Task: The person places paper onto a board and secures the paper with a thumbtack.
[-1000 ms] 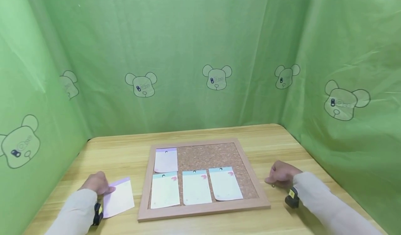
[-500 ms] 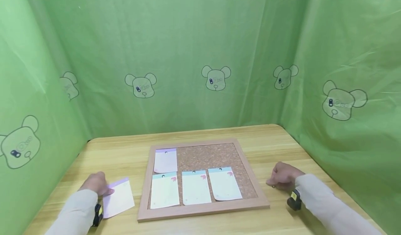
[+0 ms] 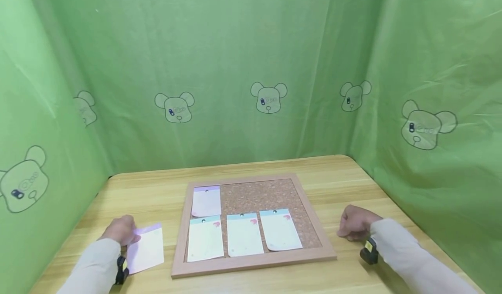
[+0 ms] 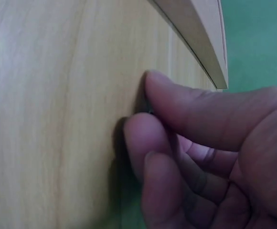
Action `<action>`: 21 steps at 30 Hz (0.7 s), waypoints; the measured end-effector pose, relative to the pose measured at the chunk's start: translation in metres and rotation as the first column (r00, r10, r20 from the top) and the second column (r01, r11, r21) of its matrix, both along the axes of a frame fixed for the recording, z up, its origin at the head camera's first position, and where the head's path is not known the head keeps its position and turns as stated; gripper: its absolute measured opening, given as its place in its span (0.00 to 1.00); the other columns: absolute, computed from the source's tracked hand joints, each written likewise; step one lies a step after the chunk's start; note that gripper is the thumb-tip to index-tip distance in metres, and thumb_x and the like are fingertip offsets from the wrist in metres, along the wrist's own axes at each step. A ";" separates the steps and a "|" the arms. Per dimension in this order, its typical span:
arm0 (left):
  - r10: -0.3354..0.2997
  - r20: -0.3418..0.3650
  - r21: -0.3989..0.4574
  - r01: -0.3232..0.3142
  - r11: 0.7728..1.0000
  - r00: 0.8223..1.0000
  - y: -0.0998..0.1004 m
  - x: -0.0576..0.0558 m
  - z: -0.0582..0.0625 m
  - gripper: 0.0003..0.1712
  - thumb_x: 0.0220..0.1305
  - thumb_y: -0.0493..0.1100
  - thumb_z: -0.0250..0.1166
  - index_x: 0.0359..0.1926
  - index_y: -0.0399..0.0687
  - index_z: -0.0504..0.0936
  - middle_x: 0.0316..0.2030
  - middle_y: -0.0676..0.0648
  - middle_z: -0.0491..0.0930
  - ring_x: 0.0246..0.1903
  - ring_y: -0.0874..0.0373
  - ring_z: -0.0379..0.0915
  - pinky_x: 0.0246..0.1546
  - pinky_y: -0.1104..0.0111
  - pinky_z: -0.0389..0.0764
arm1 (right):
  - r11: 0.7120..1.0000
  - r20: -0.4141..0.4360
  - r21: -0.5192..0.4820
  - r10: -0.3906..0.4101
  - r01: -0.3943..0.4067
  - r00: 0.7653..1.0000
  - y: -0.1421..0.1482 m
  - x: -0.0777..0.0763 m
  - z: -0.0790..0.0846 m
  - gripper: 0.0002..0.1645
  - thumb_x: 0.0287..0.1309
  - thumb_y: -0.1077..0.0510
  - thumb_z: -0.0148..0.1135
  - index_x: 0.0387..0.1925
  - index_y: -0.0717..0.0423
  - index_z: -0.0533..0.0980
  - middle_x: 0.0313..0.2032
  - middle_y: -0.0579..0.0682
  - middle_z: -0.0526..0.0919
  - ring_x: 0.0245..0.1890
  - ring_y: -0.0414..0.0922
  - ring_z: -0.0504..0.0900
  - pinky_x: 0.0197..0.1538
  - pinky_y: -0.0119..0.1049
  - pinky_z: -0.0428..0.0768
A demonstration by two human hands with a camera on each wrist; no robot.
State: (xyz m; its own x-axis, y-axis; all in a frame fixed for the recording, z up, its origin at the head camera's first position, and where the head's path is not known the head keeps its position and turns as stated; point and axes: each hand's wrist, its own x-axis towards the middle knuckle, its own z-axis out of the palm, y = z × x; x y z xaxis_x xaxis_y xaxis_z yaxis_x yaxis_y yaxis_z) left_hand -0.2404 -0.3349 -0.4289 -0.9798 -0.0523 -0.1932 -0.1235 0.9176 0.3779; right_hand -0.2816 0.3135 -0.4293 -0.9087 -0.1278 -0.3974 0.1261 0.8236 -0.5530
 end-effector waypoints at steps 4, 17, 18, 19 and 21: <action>0.026 -0.026 0.084 -0.024 0.996 0.999 -0.003 0.001 0.000 0.10 0.51 0.32 0.69 0.32 0.37 0.75 0.29 0.43 0.76 0.31 0.48 0.72 0.33 0.56 0.76 | 1.000 -0.009 -0.019 0.007 -0.007 1.000 0.001 -0.001 0.000 0.08 0.48 0.67 0.67 0.20 0.60 0.75 0.17 0.52 0.78 0.15 0.40 0.72 0.19 0.26 0.71; 0.016 -0.114 0.125 -0.002 0.992 0.993 -0.006 -0.003 0.003 0.07 0.58 0.28 0.59 0.39 0.34 0.75 0.32 0.40 0.78 0.32 0.47 0.74 0.35 0.55 0.78 | 0.999 -0.050 -0.035 0.007 -0.009 0.999 0.000 -0.005 0.001 0.03 0.42 0.70 0.58 0.22 0.61 0.74 0.18 0.51 0.75 0.18 0.43 0.72 0.23 0.31 0.73; 0.021 -0.118 0.128 -0.006 0.992 0.993 -0.006 -0.004 0.003 0.06 0.57 0.28 0.59 0.38 0.34 0.76 0.33 0.40 0.78 0.33 0.46 0.74 0.37 0.53 0.78 | 0.999 -0.060 -0.029 0.016 -0.018 0.998 0.000 -0.005 0.002 0.03 0.43 0.70 0.57 0.22 0.61 0.75 0.19 0.52 0.76 0.19 0.44 0.73 0.24 0.32 0.74; 0.030 -0.119 0.131 -0.014 0.991 0.992 -0.006 -0.004 0.002 0.06 0.57 0.27 0.58 0.37 0.34 0.77 0.33 0.40 0.78 0.35 0.45 0.74 0.39 0.51 0.78 | 0.999 -0.064 -0.025 0.018 -0.019 0.998 0.000 -0.006 0.002 0.03 0.43 0.70 0.57 0.22 0.61 0.75 0.19 0.52 0.76 0.20 0.44 0.73 0.25 0.33 0.75; 0.050 -0.116 0.139 -0.034 0.990 0.992 -0.007 -0.005 0.002 0.08 0.56 0.26 0.56 0.36 0.34 0.79 0.34 0.39 0.79 0.37 0.43 0.74 0.42 0.48 0.76 | 0.999 -0.069 -0.034 0.023 -0.026 0.997 0.000 -0.006 0.002 0.04 0.44 0.70 0.56 0.23 0.62 0.76 0.20 0.53 0.76 0.21 0.45 0.74 0.26 0.34 0.76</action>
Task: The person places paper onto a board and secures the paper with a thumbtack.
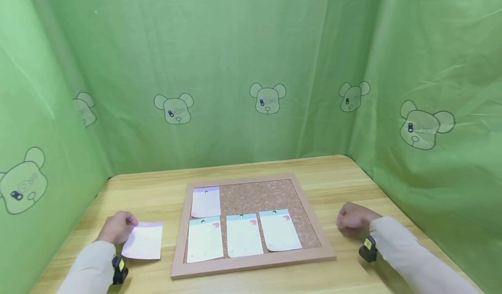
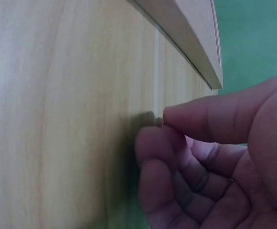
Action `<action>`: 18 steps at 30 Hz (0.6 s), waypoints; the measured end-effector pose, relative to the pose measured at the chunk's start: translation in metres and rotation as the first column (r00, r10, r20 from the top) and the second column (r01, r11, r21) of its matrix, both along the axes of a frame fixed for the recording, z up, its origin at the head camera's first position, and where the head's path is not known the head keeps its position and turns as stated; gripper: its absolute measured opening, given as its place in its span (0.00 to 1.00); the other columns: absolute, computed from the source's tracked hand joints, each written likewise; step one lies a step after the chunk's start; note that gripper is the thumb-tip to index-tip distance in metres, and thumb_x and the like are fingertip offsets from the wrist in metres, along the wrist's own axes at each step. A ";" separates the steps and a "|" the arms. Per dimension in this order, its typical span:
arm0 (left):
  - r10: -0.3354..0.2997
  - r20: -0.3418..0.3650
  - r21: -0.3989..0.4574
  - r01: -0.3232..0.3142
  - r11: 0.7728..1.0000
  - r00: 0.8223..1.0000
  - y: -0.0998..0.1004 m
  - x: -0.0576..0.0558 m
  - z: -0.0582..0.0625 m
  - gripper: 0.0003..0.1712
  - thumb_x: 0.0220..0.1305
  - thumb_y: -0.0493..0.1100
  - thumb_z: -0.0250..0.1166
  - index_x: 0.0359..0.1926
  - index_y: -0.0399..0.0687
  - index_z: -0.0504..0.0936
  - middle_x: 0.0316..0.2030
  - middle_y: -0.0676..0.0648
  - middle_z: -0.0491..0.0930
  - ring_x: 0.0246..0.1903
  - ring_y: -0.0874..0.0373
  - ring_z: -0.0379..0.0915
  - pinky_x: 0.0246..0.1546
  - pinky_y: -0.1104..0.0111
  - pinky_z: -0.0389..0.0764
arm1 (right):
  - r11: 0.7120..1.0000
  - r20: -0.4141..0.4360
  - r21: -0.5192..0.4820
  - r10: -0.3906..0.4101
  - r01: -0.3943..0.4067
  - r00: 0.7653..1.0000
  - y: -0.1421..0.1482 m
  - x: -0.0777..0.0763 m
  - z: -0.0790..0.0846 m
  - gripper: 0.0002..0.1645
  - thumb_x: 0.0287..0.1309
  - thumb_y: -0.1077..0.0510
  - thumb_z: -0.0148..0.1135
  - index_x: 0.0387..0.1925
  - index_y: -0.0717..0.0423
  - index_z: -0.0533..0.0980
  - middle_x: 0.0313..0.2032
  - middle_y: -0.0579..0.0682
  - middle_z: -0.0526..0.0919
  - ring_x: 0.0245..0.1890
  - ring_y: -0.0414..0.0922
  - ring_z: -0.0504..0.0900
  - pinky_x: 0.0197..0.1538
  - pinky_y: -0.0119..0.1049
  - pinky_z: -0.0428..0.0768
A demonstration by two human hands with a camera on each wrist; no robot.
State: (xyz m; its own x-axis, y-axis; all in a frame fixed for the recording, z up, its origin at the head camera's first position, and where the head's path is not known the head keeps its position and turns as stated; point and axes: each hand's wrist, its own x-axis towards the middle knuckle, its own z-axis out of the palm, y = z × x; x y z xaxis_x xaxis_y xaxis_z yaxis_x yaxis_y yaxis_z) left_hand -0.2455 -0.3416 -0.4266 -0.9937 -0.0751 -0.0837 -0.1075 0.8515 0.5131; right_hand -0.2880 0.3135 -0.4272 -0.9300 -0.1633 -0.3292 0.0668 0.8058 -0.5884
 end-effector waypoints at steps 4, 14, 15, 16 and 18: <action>0.041 0.028 0.029 -0.041 0.999 0.999 0.001 -0.001 0.001 0.16 0.52 0.25 0.54 0.43 0.29 0.79 0.42 0.29 0.77 0.44 0.35 0.73 0.48 0.44 0.74 | 1.000 0.003 -0.022 0.003 -0.003 1.000 0.000 -0.001 0.000 0.04 0.42 0.71 0.55 0.23 0.62 0.75 0.20 0.53 0.76 0.21 0.46 0.74 0.27 0.35 0.77; 0.056 0.061 0.053 -0.059 0.997 0.997 0.007 -0.003 0.003 0.34 0.44 0.25 0.60 0.58 0.24 0.69 0.55 0.21 0.67 0.46 0.35 0.70 0.41 0.53 0.76 | 1.000 -0.076 0.024 0.019 -0.017 0.997 -0.002 -0.002 0.001 0.12 0.53 0.63 0.60 0.18 0.57 0.71 0.16 0.50 0.74 0.18 0.44 0.72 0.24 0.34 0.72; 0.053 0.057 0.047 -0.056 0.997 0.997 0.007 -0.004 0.003 0.34 0.44 0.25 0.60 0.58 0.24 0.68 0.55 0.20 0.67 0.47 0.34 0.69 0.42 0.52 0.76 | 1.000 -0.084 0.028 0.015 -0.012 0.996 -0.002 -0.003 0.000 0.13 0.55 0.62 0.61 0.17 0.57 0.70 0.15 0.50 0.74 0.18 0.43 0.72 0.24 0.34 0.72; 0.050 0.056 0.046 -0.053 0.998 0.997 0.007 -0.004 0.002 0.34 0.44 0.25 0.60 0.59 0.24 0.68 0.56 0.20 0.66 0.47 0.33 0.69 0.43 0.51 0.76 | 1.000 -0.089 0.029 0.012 -0.009 0.996 -0.003 -0.003 0.000 0.14 0.55 0.62 0.61 0.17 0.57 0.70 0.15 0.50 0.74 0.18 0.43 0.71 0.24 0.34 0.72; 0.039 0.047 0.039 -0.040 0.998 0.998 0.007 -0.006 0.002 0.35 0.45 0.24 0.60 0.59 0.24 0.68 0.56 0.20 0.65 0.50 0.30 0.67 0.48 0.45 0.74 | 1.000 -0.091 0.030 0.000 0.003 0.996 -0.004 -0.005 0.000 0.12 0.53 0.63 0.60 0.17 0.57 0.70 0.16 0.50 0.74 0.18 0.44 0.72 0.24 0.34 0.72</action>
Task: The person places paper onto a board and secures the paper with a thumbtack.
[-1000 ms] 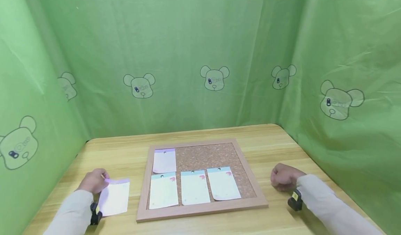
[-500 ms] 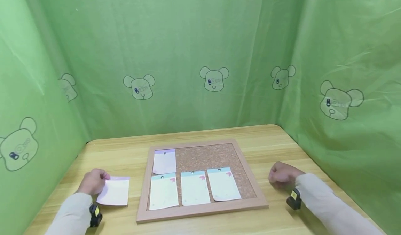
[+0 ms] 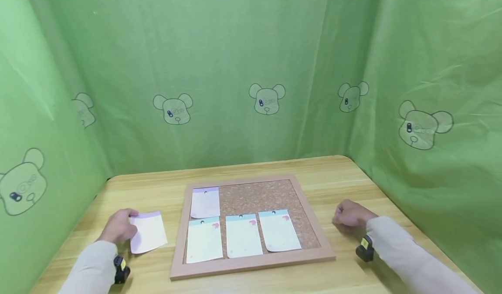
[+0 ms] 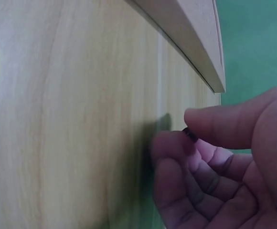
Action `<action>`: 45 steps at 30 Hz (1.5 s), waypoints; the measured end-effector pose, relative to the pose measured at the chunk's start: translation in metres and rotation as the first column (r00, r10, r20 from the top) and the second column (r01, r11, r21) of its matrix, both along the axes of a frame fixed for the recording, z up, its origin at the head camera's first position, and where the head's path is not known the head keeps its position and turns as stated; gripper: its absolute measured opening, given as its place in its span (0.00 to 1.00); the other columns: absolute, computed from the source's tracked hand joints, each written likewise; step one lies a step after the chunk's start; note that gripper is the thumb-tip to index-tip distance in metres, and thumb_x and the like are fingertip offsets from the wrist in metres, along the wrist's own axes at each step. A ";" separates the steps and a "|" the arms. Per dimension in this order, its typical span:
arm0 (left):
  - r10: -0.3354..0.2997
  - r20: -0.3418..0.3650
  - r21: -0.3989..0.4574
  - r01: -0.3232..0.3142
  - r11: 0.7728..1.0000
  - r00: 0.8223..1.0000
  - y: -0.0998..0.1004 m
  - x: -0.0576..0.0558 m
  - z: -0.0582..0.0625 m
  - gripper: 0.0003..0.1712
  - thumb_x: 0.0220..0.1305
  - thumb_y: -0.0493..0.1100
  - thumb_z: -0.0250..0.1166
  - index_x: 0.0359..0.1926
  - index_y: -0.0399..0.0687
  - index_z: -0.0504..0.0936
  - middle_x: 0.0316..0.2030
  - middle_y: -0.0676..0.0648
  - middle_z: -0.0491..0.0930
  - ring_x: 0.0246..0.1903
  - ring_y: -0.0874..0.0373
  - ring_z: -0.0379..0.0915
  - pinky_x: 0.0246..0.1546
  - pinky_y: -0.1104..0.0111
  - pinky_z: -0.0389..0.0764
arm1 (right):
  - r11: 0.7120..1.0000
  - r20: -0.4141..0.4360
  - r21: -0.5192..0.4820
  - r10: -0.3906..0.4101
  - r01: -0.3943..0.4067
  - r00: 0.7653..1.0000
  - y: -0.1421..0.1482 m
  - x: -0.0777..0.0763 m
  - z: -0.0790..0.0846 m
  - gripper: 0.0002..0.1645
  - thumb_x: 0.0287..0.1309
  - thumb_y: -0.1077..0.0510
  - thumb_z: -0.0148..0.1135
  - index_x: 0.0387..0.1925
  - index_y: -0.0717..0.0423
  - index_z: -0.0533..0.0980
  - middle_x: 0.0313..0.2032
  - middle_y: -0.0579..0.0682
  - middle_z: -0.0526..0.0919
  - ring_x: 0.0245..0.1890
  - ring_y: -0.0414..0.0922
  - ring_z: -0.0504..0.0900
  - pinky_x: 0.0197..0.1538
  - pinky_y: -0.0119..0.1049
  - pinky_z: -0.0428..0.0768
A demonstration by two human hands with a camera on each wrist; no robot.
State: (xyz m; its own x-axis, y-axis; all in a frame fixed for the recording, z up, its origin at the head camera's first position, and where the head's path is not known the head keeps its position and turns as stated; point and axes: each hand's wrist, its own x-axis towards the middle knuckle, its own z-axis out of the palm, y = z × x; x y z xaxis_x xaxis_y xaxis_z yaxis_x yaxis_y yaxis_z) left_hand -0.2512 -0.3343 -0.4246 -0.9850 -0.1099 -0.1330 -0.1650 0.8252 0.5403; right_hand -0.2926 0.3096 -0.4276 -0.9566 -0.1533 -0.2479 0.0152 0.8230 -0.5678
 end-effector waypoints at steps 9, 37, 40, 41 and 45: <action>-0.038 -0.052 0.017 0.039 0.999 0.998 0.002 0.000 0.003 0.33 0.48 0.22 0.57 0.60 0.23 0.66 0.59 0.20 0.63 0.54 0.27 0.63 0.54 0.40 0.69 | 1.000 0.003 0.012 -0.013 0.013 1.000 0.002 -0.007 0.000 0.04 0.50 0.66 0.58 0.29 0.63 0.78 0.22 0.52 0.76 0.24 0.46 0.75 0.29 0.37 0.75; -0.080 -0.162 0.047 0.088 0.995 0.984 0.019 -0.005 0.012 0.31 0.53 0.24 0.58 0.60 0.23 0.67 0.59 0.21 0.62 0.57 0.26 0.60 0.57 0.41 0.67 | 0.999 -0.090 -0.029 0.031 -0.034 0.995 -0.007 -0.008 0.004 0.08 0.50 0.65 0.67 0.27 0.60 0.74 0.21 0.50 0.76 0.23 0.45 0.75 0.28 0.37 0.76; -0.076 -0.158 0.051 0.085 0.995 0.984 0.020 -0.007 0.013 0.30 0.54 0.24 0.57 0.61 0.24 0.67 0.60 0.22 0.61 0.57 0.28 0.60 0.56 0.42 0.69 | 0.998 -0.110 -0.027 0.046 -0.049 0.993 -0.009 -0.008 0.005 0.05 0.52 0.66 0.64 0.26 0.60 0.74 0.20 0.50 0.77 0.23 0.45 0.75 0.28 0.37 0.76; -0.076 -0.157 0.052 0.085 0.995 0.985 0.021 -0.008 0.013 0.30 0.54 0.24 0.57 0.61 0.24 0.66 0.60 0.22 0.61 0.57 0.28 0.61 0.55 0.43 0.70 | 0.998 -0.111 -0.031 0.047 -0.051 0.993 -0.010 -0.008 0.006 0.04 0.53 0.67 0.62 0.26 0.60 0.75 0.20 0.50 0.77 0.23 0.45 0.75 0.28 0.37 0.76; -0.075 -0.162 0.056 0.085 0.995 0.984 0.023 -0.009 0.015 0.31 0.54 0.24 0.57 0.61 0.25 0.66 0.60 0.22 0.62 0.55 0.30 0.63 0.53 0.45 0.72 | 0.996 -0.123 -0.048 0.067 -0.073 0.990 -0.014 -0.009 0.009 0.04 0.55 0.68 0.59 0.26 0.61 0.76 0.19 0.50 0.78 0.21 0.45 0.76 0.28 0.38 0.77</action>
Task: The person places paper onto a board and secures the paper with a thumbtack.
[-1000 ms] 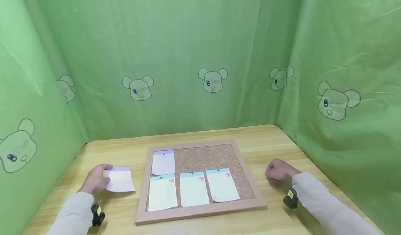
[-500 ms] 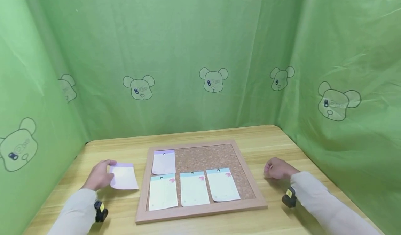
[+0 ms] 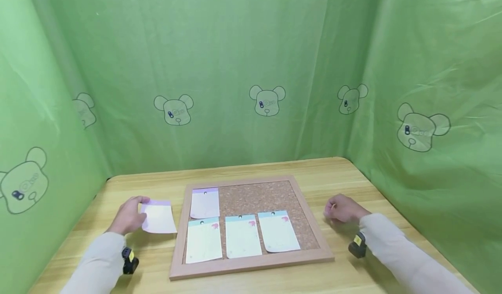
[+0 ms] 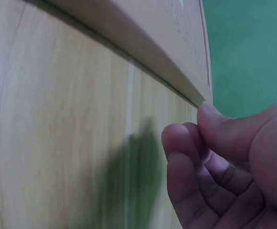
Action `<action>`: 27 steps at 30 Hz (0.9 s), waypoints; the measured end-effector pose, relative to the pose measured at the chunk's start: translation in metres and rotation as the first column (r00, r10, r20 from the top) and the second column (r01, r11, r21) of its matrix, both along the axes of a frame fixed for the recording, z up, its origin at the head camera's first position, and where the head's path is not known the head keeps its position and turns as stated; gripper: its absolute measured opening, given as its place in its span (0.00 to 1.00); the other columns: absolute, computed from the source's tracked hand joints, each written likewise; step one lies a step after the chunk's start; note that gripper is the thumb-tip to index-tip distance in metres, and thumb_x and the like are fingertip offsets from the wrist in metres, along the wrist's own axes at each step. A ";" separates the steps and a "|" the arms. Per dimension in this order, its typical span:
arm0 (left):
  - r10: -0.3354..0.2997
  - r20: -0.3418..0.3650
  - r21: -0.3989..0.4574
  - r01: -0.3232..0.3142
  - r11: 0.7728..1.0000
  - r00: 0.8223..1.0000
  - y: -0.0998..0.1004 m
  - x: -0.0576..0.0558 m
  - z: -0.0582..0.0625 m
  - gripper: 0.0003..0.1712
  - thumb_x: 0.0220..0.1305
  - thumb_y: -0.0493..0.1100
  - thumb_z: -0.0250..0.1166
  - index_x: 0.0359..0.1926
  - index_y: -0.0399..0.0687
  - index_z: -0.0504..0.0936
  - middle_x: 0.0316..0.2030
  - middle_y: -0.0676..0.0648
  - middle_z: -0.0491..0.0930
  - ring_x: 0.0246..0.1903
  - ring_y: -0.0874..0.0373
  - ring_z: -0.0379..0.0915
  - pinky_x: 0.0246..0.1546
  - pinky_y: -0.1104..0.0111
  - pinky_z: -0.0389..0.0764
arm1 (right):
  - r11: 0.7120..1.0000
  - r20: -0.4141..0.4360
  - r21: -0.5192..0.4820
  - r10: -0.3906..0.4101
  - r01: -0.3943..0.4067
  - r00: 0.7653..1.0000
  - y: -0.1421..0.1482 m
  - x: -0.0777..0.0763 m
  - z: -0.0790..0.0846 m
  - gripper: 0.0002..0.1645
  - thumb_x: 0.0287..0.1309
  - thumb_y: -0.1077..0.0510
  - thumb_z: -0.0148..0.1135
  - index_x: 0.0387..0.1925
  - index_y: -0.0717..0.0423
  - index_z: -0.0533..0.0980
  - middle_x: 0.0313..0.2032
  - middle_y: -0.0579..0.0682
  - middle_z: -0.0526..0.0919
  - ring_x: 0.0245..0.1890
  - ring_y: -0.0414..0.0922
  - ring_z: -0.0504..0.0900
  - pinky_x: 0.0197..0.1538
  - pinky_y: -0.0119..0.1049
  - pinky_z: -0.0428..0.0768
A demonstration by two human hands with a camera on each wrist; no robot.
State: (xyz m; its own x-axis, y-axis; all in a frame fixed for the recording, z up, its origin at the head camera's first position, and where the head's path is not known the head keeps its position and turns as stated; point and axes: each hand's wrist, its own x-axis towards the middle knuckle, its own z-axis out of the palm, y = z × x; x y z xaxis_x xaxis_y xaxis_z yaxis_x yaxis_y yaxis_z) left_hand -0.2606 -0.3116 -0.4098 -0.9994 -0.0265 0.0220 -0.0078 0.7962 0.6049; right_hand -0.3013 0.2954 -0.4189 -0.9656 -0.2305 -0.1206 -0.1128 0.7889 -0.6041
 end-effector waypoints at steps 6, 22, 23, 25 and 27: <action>-0.013 -0.027 -0.002 0.013 1.000 1.000 0.003 -0.001 0.003 0.30 0.54 0.25 0.57 0.61 0.25 0.67 0.59 0.23 0.62 0.57 0.28 0.61 0.56 0.42 0.68 | 1.000 -0.004 -0.020 0.017 -0.017 1.000 -0.005 -0.001 0.002 0.06 0.59 0.66 0.60 0.27 0.62 0.76 0.19 0.51 0.79 0.21 0.45 0.75 0.30 0.37 0.77; -0.034 -0.079 0.011 0.035 0.999 0.996 0.012 -0.006 0.010 0.29 0.54 0.26 0.58 0.60 0.25 0.69 0.59 0.24 0.64 0.55 0.31 0.64 0.54 0.43 0.69 | 0.992 0.016 -0.122 -0.014 0.016 1.000 -0.020 -0.004 0.007 0.06 0.60 0.67 0.60 0.29 0.68 0.78 0.20 0.51 0.79 0.22 0.44 0.79 0.31 0.39 0.82; -0.035 -0.085 0.012 0.036 0.999 0.996 0.013 -0.007 0.010 0.29 0.53 0.26 0.58 0.60 0.25 0.69 0.59 0.24 0.65 0.55 0.31 0.63 0.54 0.43 0.69 | 0.991 0.019 -0.135 -0.009 0.011 1.000 -0.022 -0.003 0.007 0.06 0.60 0.68 0.59 0.28 0.68 0.78 0.20 0.51 0.79 0.22 0.43 0.79 0.31 0.39 0.83; -0.036 -0.092 0.014 0.038 0.999 0.995 0.015 -0.007 0.012 0.29 0.53 0.26 0.57 0.59 0.25 0.69 0.59 0.24 0.65 0.56 0.30 0.63 0.56 0.43 0.68 | 0.988 0.027 -0.157 -0.004 0.008 1.000 -0.025 -0.003 0.007 0.06 0.61 0.69 0.58 0.28 0.69 0.77 0.20 0.51 0.79 0.22 0.43 0.79 0.31 0.40 0.83; -0.038 -0.098 0.015 0.040 0.999 0.994 0.017 -0.008 0.012 0.29 0.54 0.26 0.57 0.59 0.24 0.69 0.59 0.24 0.65 0.58 0.30 0.61 0.57 0.42 0.66 | 0.986 0.034 -0.163 -0.012 0.018 0.999 -0.028 -0.003 0.007 0.07 0.61 0.70 0.57 0.28 0.69 0.77 0.20 0.52 0.79 0.22 0.43 0.79 0.31 0.40 0.83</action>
State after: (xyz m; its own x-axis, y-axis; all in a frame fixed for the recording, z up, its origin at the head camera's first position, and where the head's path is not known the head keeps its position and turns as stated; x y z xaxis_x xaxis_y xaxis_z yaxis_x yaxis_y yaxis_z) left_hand -0.2686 -0.2944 -0.3976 -0.9928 0.0114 0.1192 0.0828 0.7842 0.6150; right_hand -0.3039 0.2672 -0.4123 -0.9652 -0.2353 -0.1140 -0.0799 0.6806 -0.7282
